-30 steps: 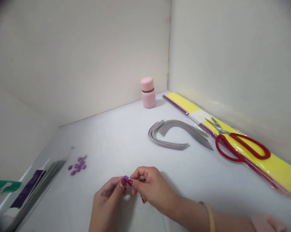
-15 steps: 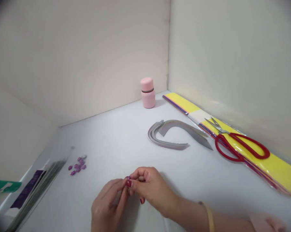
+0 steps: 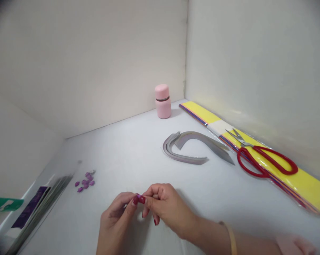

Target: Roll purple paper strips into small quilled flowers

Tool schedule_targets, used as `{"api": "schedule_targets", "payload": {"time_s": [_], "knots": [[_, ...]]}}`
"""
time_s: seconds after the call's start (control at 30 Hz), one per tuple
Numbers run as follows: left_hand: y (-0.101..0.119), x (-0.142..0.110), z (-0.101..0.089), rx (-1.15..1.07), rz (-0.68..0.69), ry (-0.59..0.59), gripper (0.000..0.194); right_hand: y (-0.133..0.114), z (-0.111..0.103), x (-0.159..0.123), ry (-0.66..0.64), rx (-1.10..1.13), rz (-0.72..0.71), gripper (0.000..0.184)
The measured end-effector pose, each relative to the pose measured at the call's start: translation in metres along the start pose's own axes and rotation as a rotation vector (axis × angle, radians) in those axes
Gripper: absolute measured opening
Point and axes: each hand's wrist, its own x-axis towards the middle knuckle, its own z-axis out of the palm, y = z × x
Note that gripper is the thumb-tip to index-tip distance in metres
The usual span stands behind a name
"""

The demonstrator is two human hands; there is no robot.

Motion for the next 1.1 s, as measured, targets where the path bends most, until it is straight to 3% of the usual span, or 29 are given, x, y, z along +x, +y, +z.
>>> {"api": "schedule_targets", "payload": {"time_s": [0.2,0.33,0.5,0.63,0.83,1.0,1.1], "knots": [[0.0033,0.0017,0.0002,-0.146,-0.205,0.023,0.017,-0.0014,-0.0015,-0.0004,-0.019,-0.018,0.020,0.030],[0.0027,0.0034,-0.0018,-0.121,-0.184,-0.074,0.016,-0.0015,-0.0016,-0.0011,-0.039,-0.011,0.045,0.032],[0.0046,0.0032,-0.0025,-0.203,-0.258,0.056,0.023,-0.0015,-0.0018,-0.0014,-0.045,-0.055,0.003,0.031],[0.0068,0.0040,-0.0029,-0.150,-0.226,-0.021,0.019,-0.0009,-0.0028,-0.0012,-0.033,-0.094,-0.003,0.031],[0.0047,0.0044,-0.0023,-0.176,-0.277,0.016,0.017,0.0000,-0.0026,-0.0004,-0.038,-0.109,0.006,0.031],[0.0048,0.0061,-0.0060,-0.197,-0.312,-0.062,0.021,0.0003,-0.0035,0.0006,-0.050,-0.089,0.018,0.031],[0.0043,0.0073,-0.0075,-0.167,-0.332,-0.031,0.019,-0.0003,-0.0034,0.0001,-0.070,-0.095,0.017,0.031]]}}
